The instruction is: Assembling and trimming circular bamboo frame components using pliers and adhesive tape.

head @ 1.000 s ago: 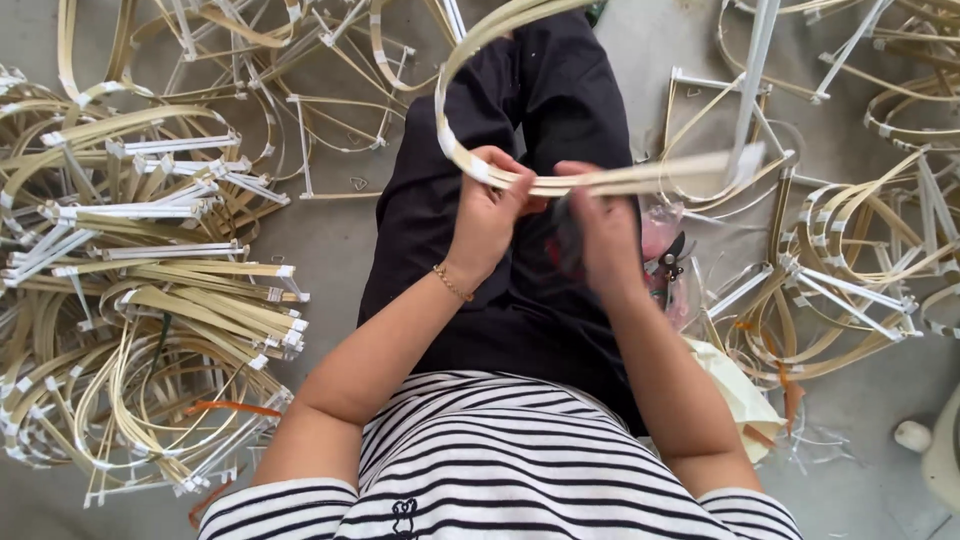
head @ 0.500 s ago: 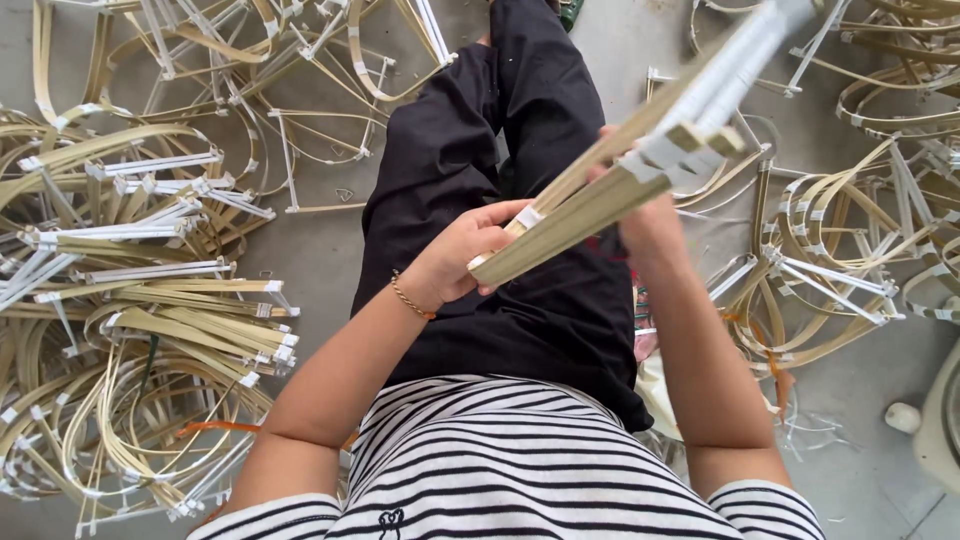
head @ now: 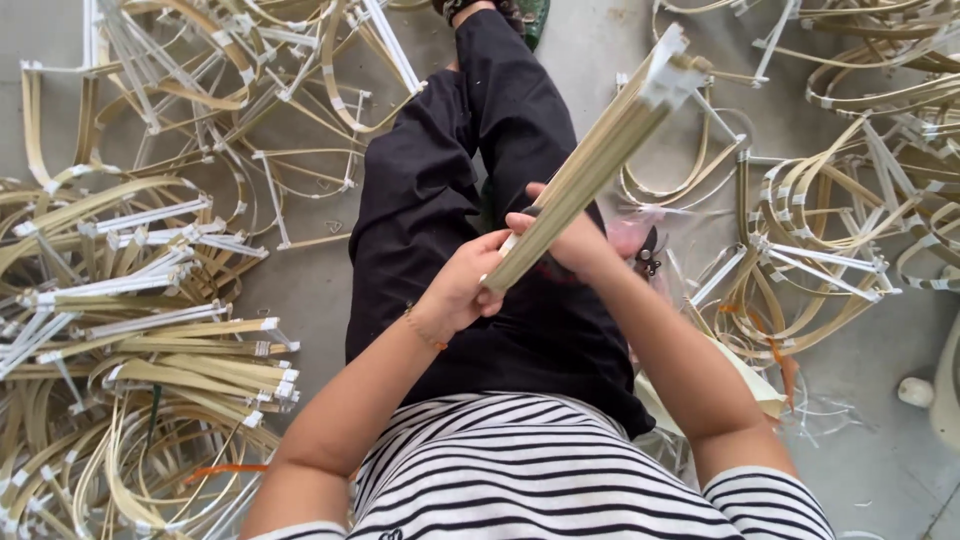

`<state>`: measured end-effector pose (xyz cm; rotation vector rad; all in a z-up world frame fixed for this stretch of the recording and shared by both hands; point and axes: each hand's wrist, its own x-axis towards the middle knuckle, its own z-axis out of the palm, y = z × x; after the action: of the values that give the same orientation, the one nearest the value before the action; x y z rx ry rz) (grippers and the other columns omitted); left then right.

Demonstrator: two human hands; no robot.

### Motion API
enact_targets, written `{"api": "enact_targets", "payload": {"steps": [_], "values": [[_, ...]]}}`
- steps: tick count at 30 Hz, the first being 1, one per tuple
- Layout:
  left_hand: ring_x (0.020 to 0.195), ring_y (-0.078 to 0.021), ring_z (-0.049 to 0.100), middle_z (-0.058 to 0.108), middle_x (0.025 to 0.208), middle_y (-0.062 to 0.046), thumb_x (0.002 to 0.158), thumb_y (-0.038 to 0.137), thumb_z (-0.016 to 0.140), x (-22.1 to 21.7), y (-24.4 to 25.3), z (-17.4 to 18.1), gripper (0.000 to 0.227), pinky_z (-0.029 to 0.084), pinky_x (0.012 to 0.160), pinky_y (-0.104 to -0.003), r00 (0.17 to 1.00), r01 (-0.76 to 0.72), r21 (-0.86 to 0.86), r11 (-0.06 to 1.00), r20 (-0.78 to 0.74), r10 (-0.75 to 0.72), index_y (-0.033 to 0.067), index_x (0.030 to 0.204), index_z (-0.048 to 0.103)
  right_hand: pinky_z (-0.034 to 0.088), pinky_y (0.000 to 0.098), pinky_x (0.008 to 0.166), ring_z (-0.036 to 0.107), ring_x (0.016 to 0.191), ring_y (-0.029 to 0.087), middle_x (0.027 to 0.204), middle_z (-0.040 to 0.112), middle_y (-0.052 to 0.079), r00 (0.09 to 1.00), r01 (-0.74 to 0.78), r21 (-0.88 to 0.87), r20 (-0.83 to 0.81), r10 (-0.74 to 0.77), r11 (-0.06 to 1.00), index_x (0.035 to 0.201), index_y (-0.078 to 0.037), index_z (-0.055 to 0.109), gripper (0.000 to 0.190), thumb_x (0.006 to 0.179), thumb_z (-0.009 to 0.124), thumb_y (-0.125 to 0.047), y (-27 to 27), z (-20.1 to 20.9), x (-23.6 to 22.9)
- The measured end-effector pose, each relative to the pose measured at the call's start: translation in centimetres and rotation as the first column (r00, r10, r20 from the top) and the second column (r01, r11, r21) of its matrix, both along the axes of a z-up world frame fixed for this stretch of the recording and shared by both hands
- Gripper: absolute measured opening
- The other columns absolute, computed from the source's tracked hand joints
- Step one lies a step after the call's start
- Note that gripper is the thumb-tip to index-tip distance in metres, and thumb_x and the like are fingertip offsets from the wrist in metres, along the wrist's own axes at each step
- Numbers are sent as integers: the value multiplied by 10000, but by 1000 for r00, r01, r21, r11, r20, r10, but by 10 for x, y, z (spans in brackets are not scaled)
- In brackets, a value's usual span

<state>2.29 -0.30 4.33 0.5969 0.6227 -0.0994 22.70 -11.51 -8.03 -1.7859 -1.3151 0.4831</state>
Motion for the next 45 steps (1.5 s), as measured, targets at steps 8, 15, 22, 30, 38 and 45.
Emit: {"api": "enact_targets", "payload": {"steps": [8, 15, 22, 30, 38, 45], "values": [[424, -51, 414, 595, 718, -28, 955, 56, 561, -16, -11, -15, 316, 372, 378, -232, 1000, 12, -86, 996, -20, -14, 23, 1269, 541, 488, 456, 978, 633, 1156, 318, 1274, 668, 237, 835, 206, -499, -358, -417, 841, 1327, 15, 639, 578, 886, 744, -343, 16, 113, 14], [443, -23, 422, 579, 725, 24, 981, 120, 563, -9, -11, 24, 380, 362, 370, -204, 996, 72, 57, 996, -59, -68, 24, 1349, 586, 498, 501, 1006, 600, 1191, 366, 1307, 614, 267, 819, 240, -406, -402, -408, 882, 1358, 52, 543, 777, 805, 835, -408, 17, 121, 68], [401, -47, 411, 586, 685, -16, 931, 91, 548, -3, -18, -1, 406, 362, 352, -219, 997, 77, -48, 996, -12, -78, 111, 1335, 585, 542, 536, 849, 662, 1035, 412, 1156, 686, 289, 783, 302, -330, -450, -430, 894, 1343, 5, 559, 634, 865, 835, -307, 12, 92, 52], [390, -50, 393, 583, 652, -8, 880, 34, 516, -27, 4, -32, 621, 358, 364, -215, 1000, 27, -217, 976, -1, -28, 72, 1494, 424, 530, 338, 849, 642, 961, 140, 1105, 721, 63, 869, 261, -403, -298, -396, 877, 1261, -69, 671, 434, 945, 712, -363, -63, 74, 93], [410, -37, 399, 586, 667, -6, 920, 71, 494, -31, 4, -47, 599, 362, 367, -207, 983, 175, -325, 929, 112, -146, -10, 1510, 428, 513, 388, 850, 655, 995, 229, 1206, 701, 129, 927, 198, -412, -216, -306, 890, 1332, -51, 652, 528, 1069, 510, -486, -113, 23, 66], [616, -157, 675, 713, 822, -100, 1010, 162, 483, -50, -6, -50, 506, 571, 567, -288, 950, 310, -234, 921, 113, -291, -59, 1465, 485, 449, 263, 730, 399, 628, 63, 902, 572, 6, 113, 104, 221, -971, 209, 970, 1364, -13, 639, 698, 1113, 359, -601, -46, 112, 17]]}}
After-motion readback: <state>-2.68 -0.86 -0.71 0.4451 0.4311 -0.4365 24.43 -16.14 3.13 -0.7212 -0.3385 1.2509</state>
